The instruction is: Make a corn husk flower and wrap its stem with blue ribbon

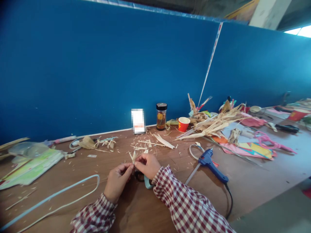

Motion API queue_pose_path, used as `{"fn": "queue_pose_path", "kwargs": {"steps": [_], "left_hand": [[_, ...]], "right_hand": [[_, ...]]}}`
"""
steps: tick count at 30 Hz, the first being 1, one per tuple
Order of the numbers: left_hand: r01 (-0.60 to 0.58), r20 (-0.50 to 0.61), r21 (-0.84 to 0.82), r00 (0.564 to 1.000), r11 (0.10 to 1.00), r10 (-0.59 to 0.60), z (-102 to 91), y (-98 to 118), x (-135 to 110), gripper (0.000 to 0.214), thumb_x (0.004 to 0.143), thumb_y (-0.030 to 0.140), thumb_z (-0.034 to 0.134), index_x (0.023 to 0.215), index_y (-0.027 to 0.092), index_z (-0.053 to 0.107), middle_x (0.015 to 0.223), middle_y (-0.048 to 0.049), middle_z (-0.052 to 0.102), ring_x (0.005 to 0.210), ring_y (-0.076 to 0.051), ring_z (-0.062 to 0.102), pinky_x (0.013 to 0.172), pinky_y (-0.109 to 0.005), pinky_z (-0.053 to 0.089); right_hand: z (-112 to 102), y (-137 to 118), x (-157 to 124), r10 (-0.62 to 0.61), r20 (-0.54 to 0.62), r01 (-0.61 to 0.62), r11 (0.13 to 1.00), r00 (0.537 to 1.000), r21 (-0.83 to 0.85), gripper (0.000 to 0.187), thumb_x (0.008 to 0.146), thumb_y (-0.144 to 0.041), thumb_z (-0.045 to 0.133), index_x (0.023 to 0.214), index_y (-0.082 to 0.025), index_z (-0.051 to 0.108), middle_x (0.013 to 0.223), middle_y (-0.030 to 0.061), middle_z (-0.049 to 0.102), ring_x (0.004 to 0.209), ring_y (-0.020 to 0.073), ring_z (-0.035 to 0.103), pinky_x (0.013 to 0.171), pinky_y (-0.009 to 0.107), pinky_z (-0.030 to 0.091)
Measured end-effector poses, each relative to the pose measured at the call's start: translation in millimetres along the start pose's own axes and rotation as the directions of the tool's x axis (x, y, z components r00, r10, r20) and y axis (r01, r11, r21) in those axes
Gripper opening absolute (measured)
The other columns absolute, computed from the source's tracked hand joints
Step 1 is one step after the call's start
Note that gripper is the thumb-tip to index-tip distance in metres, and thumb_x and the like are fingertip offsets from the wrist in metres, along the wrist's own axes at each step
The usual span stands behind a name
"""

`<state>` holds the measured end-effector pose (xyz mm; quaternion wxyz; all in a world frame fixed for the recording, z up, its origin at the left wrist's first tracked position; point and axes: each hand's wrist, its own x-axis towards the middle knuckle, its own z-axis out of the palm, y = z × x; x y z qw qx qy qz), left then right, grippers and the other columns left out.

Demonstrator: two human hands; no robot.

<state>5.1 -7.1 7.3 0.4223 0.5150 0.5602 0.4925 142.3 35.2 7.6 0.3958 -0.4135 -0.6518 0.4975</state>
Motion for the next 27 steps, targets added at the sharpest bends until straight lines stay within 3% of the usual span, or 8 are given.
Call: {"fn": "queue_pose_path", "kwargs": {"steps": [4, 10, 20, 27], "left_hand": [[-0.005, -0.019, 0.028, 1.0, 1.0, 0.006, -0.1, 1.3, -0.9, 0.028, 0.068, 0.039, 0.06, 0.078, 0.015, 0.069, 0.053, -0.0005, 0.061, 0.049, -0.012, 0.052, 0.045, -0.02, 0.04], [0.052, -0.016, -0.022, 0.998, 0.998, -0.053, 0.8, -1.0, -0.3, 0.031, 0.066, 0.039, 0.062, 0.083, 0.014, 0.07, 0.055, -0.0018, 0.064, 0.045, -0.011, 0.052, 0.042, -0.019, 0.04], [0.049, -0.032, -0.049, 0.998, 0.998, -0.051, 1.7, -4.2, 1.0, 0.029, 0.066, 0.038, 0.063, 0.082, 0.013, 0.068, 0.055, -0.0008, 0.063, 0.045, -0.009, 0.05, 0.043, -0.018, 0.041], [-0.006, -0.024, 0.044, 1.0, 0.999, 0.007, 0.6, -0.6, -1.8, 0.028, 0.069, 0.037, 0.06, 0.082, 0.014, 0.069, 0.061, -0.0028, 0.066, 0.049, -0.012, 0.054, 0.046, -0.02, 0.043]], "right_hand": [[-1.1, 2.9, 1.0, -0.011, -0.025, 0.009, 0.998, 1.0, -0.062, 0.012, 0.072, -0.026, 0.057, 0.075, -0.014, 0.061, 0.069, 0.0018, 0.062, 0.062, 0.0116, 0.054, 0.059, 0.023, 0.044], [-0.8, 5.6, 1.8, 0.011, -0.053, -0.012, 1.0, 0.999, -0.028, 0.013, 0.073, -0.027, 0.056, 0.075, -0.014, 0.059, 0.068, 0.0017, 0.06, 0.062, 0.0119, 0.053, 0.058, 0.024, 0.044], [0.9, -3.3, 2.2, 0.088, 0.04, -0.094, 0.969, 0.995, 0.228, 0.012, 0.068, -0.023, 0.059, 0.078, -0.015, 0.058, 0.07, 0.0004, 0.06, 0.063, 0.011, 0.056, 0.06, 0.024, 0.045], [0.8, 3.2, 2.6, 0.089, 0.034, -0.094, 0.971, 0.995, 0.221, 0.02, 0.067, -0.031, 0.064, 0.076, -0.014, 0.059, 0.07, 0.0013, 0.061, 0.064, 0.0123, 0.057, 0.064, 0.027, 0.046]]}}
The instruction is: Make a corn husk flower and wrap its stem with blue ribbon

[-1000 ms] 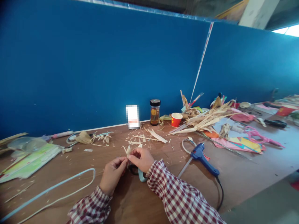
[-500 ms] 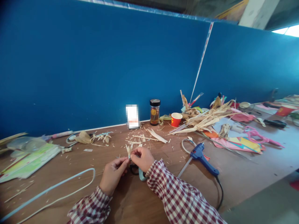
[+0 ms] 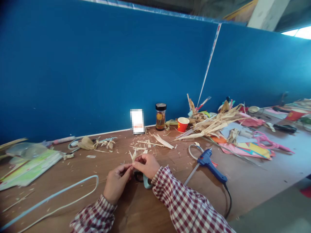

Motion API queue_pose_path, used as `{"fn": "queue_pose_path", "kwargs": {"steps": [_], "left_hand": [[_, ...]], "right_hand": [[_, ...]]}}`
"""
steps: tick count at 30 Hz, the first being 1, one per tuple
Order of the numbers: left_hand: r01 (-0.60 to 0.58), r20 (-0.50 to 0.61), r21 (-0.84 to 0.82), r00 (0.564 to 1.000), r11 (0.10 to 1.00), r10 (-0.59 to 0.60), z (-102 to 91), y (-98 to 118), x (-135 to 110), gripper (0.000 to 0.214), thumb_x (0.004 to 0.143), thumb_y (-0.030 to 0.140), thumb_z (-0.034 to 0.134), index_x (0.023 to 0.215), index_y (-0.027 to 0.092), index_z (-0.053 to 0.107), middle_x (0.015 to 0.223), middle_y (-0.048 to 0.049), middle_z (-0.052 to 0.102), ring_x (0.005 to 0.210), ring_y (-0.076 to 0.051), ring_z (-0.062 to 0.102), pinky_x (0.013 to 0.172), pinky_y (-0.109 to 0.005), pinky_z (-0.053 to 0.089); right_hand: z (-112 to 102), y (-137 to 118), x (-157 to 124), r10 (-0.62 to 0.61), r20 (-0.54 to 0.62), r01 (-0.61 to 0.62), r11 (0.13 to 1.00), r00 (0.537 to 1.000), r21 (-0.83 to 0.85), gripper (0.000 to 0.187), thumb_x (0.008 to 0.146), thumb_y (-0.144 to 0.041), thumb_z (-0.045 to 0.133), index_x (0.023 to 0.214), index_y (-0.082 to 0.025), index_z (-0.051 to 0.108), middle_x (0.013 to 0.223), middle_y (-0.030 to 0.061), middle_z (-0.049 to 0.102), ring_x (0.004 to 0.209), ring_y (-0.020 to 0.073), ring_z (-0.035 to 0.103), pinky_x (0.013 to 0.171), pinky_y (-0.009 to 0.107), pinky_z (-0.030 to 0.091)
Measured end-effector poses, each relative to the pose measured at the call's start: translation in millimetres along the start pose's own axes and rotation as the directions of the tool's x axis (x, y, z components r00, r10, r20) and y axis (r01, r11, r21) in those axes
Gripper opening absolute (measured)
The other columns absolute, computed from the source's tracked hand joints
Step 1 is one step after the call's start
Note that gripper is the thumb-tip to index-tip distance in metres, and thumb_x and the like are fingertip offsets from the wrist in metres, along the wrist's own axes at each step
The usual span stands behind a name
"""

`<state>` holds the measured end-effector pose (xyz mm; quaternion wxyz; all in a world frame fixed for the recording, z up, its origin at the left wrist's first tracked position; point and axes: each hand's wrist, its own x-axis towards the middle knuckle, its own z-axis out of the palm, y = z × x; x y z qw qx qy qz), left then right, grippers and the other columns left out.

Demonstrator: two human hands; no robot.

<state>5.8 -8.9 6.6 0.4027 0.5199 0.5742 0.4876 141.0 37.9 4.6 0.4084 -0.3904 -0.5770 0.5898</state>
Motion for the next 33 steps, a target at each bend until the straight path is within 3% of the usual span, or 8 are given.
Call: {"fn": "queue_pose_path", "kwargs": {"steps": [17, 23, 27, 33], "left_hand": [[0.064, -0.004, -0.113, 0.998, 0.992, -0.065, 1.5, -1, 1, 0.031, 0.064, 0.039, 0.065, 0.08, 0.014, 0.069, 0.057, -0.002, 0.065, 0.046, -0.011, 0.053, 0.044, -0.02, 0.043], [0.086, -0.028, -0.137, 0.996, 0.987, -0.09, 1.6, 0, 2, 0.031, 0.062, 0.041, 0.066, 0.078, 0.014, 0.068, 0.05, 0.0007, 0.059, 0.045, -0.011, 0.051, 0.043, -0.019, 0.041], [0.084, -0.015, -0.145, 0.996, 0.986, -0.087, 2.0, 2, 1, 0.03, 0.063, 0.039, 0.065, 0.079, 0.013, 0.068, 0.049, 0.0012, 0.058, 0.044, -0.008, 0.048, 0.042, -0.017, 0.039], [0.087, 0.087, -0.163, 0.993, 0.983, -0.074, 2.4, 0, 0, 0.03, 0.064, 0.038, 0.065, 0.08, 0.013, 0.067, 0.055, -0.0001, 0.061, 0.042, -0.007, 0.047, 0.042, -0.018, 0.037]], "right_hand": [[0, 2, 0, -0.004, 0.004, 0.004, 1.0, 1.0, -0.02, 0.013, 0.068, -0.025, 0.061, 0.075, -0.014, 0.059, 0.069, 0.0005, 0.061, 0.062, 0.0106, 0.056, 0.062, 0.024, 0.046], [0, 2, 1, -0.013, 0.034, 0.012, 1.0, 0.999, 0.021, 0.02, 0.064, -0.025, 0.065, 0.081, -0.016, 0.059, 0.075, 0.0005, 0.062, 0.068, 0.0117, 0.058, 0.067, 0.026, 0.046], [1, -3, 0, 0.036, 0.023, -0.039, 0.99, 0.999, 0.132, 0.021, 0.066, -0.03, 0.065, 0.079, -0.015, 0.058, 0.071, 0.0, 0.06, 0.064, 0.0106, 0.056, 0.062, 0.024, 0.045], [-1, -9, 0, 0.018, 0.051, -0.033, 0.95, 0.999, 0.309, 0.043, 0.066, -0.031, 0.067, 0.105, -0.019, 0.052, 0.071, -0.0016, 0.06, 0.062, 0.0099, 0.056, 0.061, 0.024, 0.045]]}}
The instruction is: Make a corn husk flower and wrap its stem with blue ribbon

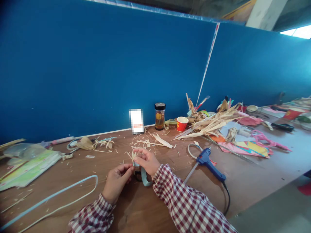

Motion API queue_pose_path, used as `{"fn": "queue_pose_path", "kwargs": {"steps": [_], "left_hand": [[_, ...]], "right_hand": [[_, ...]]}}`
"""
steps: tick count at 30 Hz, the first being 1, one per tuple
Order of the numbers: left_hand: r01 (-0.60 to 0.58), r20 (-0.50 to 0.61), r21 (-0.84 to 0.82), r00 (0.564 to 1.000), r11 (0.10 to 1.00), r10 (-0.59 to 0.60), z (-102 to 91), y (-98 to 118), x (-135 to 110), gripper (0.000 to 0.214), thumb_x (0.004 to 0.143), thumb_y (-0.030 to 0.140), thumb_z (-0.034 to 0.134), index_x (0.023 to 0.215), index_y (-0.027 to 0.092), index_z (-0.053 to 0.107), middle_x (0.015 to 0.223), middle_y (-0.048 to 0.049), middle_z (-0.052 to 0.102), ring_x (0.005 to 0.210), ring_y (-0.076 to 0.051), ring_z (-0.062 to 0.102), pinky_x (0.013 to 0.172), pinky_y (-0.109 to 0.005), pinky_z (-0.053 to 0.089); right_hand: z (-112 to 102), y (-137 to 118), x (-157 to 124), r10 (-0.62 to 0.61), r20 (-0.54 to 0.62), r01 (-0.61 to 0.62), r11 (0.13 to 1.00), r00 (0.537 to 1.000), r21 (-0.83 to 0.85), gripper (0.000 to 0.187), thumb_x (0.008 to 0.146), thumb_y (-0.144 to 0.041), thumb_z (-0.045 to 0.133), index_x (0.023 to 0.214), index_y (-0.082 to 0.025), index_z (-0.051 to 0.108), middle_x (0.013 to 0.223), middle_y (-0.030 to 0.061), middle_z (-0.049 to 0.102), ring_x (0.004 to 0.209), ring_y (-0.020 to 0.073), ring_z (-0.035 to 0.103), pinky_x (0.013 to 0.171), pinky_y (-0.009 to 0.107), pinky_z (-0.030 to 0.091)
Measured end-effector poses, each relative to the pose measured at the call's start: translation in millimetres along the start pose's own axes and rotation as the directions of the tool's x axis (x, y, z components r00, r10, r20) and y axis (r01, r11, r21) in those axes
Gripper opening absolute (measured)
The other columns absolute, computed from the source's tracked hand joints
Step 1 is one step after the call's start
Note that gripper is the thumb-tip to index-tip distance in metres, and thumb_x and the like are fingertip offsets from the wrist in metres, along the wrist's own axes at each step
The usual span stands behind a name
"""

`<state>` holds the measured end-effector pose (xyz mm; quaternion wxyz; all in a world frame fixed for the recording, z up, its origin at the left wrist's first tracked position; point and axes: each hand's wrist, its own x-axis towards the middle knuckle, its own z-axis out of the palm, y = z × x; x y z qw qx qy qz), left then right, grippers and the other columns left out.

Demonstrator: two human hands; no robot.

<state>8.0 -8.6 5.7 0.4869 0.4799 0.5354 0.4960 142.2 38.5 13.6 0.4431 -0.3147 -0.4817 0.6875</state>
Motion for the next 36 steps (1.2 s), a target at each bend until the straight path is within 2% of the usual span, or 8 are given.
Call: {"fn": "queue_pose_path", "kwargs": {"steps": [6, 10, 16, 20, 27, 31, 33, 36], "left_hand": [[0.016, 0.018, -0.017, 1.0, 1.0, -0.016, 0.7, -0.8, 0.1, 0.033, 0.064, 0.04, 0.065, 0.082, 0.013, 0.067, 0.055, 0.0001, 0.06, 0.043, -0.008, 0.047, 0.042, -0.019, 0.038], [0.07, 0.0, -0.09, 0.998, 0.993, -0.071, 1.4, -2.3, -0.1, 0.037, 0.068, 0.046, 0.059, 0.081, 0.012, 0.066, 0.05, 0.0009, 0.056, 0.043, -0.009, 0.048, 0.04, -0.018, 0.037], [0.113, -0.033, -0.183, 0.992, 0.977, -0.121, 1.5, -4.5, 1.2, 0.042, 0.067, 0.047, 0.06, 0.09, 0.012, 0.061, 0.064, -0.0021, 0.062, 0.042, -0.007, 0.05, 0.038, -0.017, 0.038], [0.127, -0.025, -0.179, 0.991, 0.976, -0.134, 2.2, -2.2, 0.0, 0.036, 0.067, 0.045, 0.061, 0.082, 0.012, 0.059, 0.06, 0.0002, 0.059, 0.043, -0.007, 0.05, 0.038, -0.016, 0.037], [0.115, -0.011, -0.135, 0.993, 0.984, -0.118, 2.7, -0.4, -0.5, 0.038, 0.06, 0.04, 0.068, 0.084, 0.012, 0.061, 0.065, -0.0016, 0.063, 0.042, -0.006, 0.048, 0.038, -0.017, 0.037], [0.114, -0.053, -0.163, 0.991, 0.98, -0.124, 1.6, 0.7, 0.2, 0.038, 0.058, 0.04, 0.069, 0.083, 0.012, 0.061, 0.063, -0.0007, 0.062, 0.041, -0.006, 0.048, 0.038, -0.016, 0.037], [0.111, -0.079, -0.171, 0.989, 0.979, -0.126, 0.8, 1.3, 0.4, 0.039, 0.058, 0.039, 0.069, 0.084, 0.012, 0.061, 0.062, -0.0001, 0.062, 0.041, -0.005, 0.048, 0.038, -0.016, 0.037], [0.094, -0.104, -0.159, 0.988, 0.983, -0.112, -0.4, 1.1, 0.9, 0.039, 0.058, 0.039, 0.069, 0.086, 0.013, 0.062, 0.06, 0.0009, 0.062, 0.042, -0.006, 0.05, 0.039, -0.016, 0.039]], "right_hand": [[-3.1, 5.8, 3.1, -0.061, -0.038, 0.06, 0.998, 0.997, -0.026, 0.027, 0.064, -0.03, 0.069, 0.082, -0.017, 0.052, 0.068, -0.0026, 0.058, 0.059, 0.0081, 0.053, 0.058, 0.021, 0.044], [-3.6, 7.3, 3.1, -0.043, -0.051, 0.041, 0.998, 0.998, -0.041, 0.027, 0.065, -0.034, 0.068, 0.079, -0.017, 0.051, 0.068, -0.0022, 0.056, 0.06, 0.01, 0.053, 0.055, 0.024, 0.047], [-3.6, 5.3, 3.0, -0.101, -0.081, 0.089, 0.986, 0.992, -0.138, 0.026, 0.065, -0.034, 0.068, 0.075, -0.016, 0.052, 0.067, -0.002, 0.058, 0.059, 0.0092, 0.054, 0.059, 0.023, 0.045], [-3.5, 4.2, 2.5, -0.102, -0.084, 0.088, 0.983, 0.991, -0.163, 0.026, 0.064, -0.033, 0.069, 0.075, -0.015, 0.053, 0.067, -0.002, 0.058, 0.059, 0.0091, 0.054, 0.059, 0.022, 0.044], [-2.6, 4.2, 1.8, -0.071, -0.082, 0.059, 0.988, 0.994, -0.14, 0.026, 0.065, -0.034, 0.068, 0.076, -0.016, 0.054, 0.068, -0.0014, 0.059, 0.061, 0.0101, 0.056, 0.059, 0.024, 0.047], [-3.9, 4.3, 1.8, -0.022, -0.007, 0.021, 0.996, 1.0, -0.083, 0.04, 0.066, -0.033, 0.068, 0.098, -0.017, 0.05, 0.074, -0.0001, 0.063, 0.063, 0.0116, 0.06, 0.063, 0.027, 0.049], [-5.2, 5.2, 1.9, -0.014, -0.022, 0.012, 0.995, 1.0, -0.099, 0.046, 0.067, -0.031, 0.067, 0.106, -0.018, 0.046, 0.076, 0.0007, 0.064, 0.066, 0.0127, 0.061, 0.065, 0.029, 0.049], [-6.1, 6.7, 2.3, -0.005, -0.074, -0.007, 0.988, 0.997, -0.156, 0.035, 0.068, -0.028, 0.065, 0.098, -0.017, 0.05, 0.071, -0.0007, 0.062, 0.063, 0.0118, 0.06, 0.063, 0.027, 0.049]]}}
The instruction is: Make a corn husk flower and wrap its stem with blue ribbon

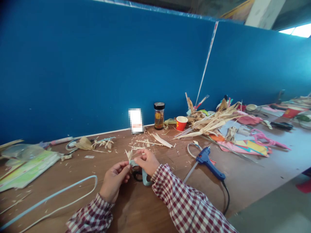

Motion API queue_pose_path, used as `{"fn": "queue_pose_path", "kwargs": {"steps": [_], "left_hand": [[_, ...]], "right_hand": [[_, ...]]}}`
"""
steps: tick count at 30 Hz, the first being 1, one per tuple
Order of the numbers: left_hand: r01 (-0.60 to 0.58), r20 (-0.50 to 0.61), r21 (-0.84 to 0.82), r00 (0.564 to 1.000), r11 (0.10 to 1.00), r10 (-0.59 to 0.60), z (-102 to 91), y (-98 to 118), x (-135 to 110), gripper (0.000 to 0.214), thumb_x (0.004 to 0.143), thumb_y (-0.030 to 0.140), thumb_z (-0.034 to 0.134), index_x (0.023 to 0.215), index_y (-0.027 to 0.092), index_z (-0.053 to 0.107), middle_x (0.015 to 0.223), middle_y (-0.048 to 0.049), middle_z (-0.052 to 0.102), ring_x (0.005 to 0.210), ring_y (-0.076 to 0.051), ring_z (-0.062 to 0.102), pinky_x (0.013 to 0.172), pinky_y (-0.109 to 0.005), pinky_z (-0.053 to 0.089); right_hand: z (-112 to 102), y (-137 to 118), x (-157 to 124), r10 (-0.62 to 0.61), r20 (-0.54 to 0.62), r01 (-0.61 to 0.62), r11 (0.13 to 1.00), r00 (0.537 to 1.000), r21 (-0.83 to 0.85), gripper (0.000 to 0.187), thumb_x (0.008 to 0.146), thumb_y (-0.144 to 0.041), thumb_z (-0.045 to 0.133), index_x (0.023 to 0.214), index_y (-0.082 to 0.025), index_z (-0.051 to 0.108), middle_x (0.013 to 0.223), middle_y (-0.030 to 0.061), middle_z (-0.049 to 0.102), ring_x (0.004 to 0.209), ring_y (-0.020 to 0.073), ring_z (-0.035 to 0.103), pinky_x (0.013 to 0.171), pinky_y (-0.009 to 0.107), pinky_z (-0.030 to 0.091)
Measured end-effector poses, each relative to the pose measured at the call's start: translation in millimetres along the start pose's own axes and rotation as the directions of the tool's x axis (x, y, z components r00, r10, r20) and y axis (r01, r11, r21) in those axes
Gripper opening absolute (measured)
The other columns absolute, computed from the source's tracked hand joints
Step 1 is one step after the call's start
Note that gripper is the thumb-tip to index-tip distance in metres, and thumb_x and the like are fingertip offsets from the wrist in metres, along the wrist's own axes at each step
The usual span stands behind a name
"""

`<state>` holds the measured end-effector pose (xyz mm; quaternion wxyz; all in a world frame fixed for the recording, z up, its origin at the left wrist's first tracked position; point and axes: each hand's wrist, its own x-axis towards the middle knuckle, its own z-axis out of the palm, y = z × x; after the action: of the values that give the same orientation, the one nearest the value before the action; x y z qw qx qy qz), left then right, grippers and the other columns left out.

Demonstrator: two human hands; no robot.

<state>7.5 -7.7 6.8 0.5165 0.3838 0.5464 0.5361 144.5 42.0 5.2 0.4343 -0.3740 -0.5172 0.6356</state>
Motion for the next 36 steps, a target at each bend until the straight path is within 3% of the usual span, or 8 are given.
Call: {"fn": "queue_pose_path", "kwargs": {"steps": [4, 16, 25, 36], "left_hand": [[-0.02, -0.016, 0.041, 1.0, 0.999, 0.021, -1.3, -1, 1, 0.039, 0.058, 0.039, 0.069, 0.087, 0.013, 0.062, 0.057, 0.0015, 0.062, 0.043, -0.007, 0.051, 0.04, -0.017, 0.042], [-0.077, -0.061, 0.122, 0.995, 0.99, 0.085, -3.3, -2, 2, 0.036, 0.059, 0.038, 0.068, 0.084, 0.012, 0.065, 0.052, 0.0004, 0.062, 0.045, -0.01, 0.054, 0.043, -0.019, 0.045], [-0.111, -0.016, 0.183, 0.993, 0.977, 0.116, -2.7, -6, 1, 0.032, 0.064, 0.036, 0.065, 0.085, 0.012, 0.066, 0.056, -0.002, 0.065, 0.047, -0.011, 0.056, 0.045, -0.019, 0.045], [-0.221, 0.058, 0.329, 0.975, 0.918, 0.213, -2.1, -7, -3, 0.028, 0.069, 0.034, 0.059, 0.087, 0.013, 0.067, 0.061, -0.0044, 0.068, 0.058, -0.017, 0.063, 0.052, -0.023, 0.049]], "right_hand": [[2, 0, 0, 0.02, 0.03, -0.02, 1.0, 0.999, 0.004, 0.028, 0.065, -0.023, 0.066, 0.089, -0.016, 0.053, 0.073, -0.0007, 0.063, 0.062, 0.0108, 0.06, 0.062, 0.026, 0.05], [6, -8, -6, 0.001, 0.011, 0.0, 0.998, 1.0, -0.06, 0.032, 0.066, -0.02, 0.063, 0.096, -0.017, 0.053, 0.078, 0.0023, 0.067, 0.064, 0.0122, 0.062, 0.063, 0.026, 0.05], [6, 0, -4, -0.033, -0.016, 0.032, 0.998, 0.999, -0.058, 0.042, 0.067, -0.019, 0.063, 0.104, -0.019, 0.045, 0.068, -0.0029, 0.062, 0.055, 0.0087, 0.057, 0.054, 0.022, 0.046], [6, 9, -3, -0.087, -0.048, 0.079, 0.986, 0.995, -0.148, 0.051, 0.063, -0.016, 0.064, 0.109, -0.02, 0.043, 0.071, -0.0023, 0.06, 0.063, 0.0106, 0.057, 0.059, 0.024, 0.046]]}}
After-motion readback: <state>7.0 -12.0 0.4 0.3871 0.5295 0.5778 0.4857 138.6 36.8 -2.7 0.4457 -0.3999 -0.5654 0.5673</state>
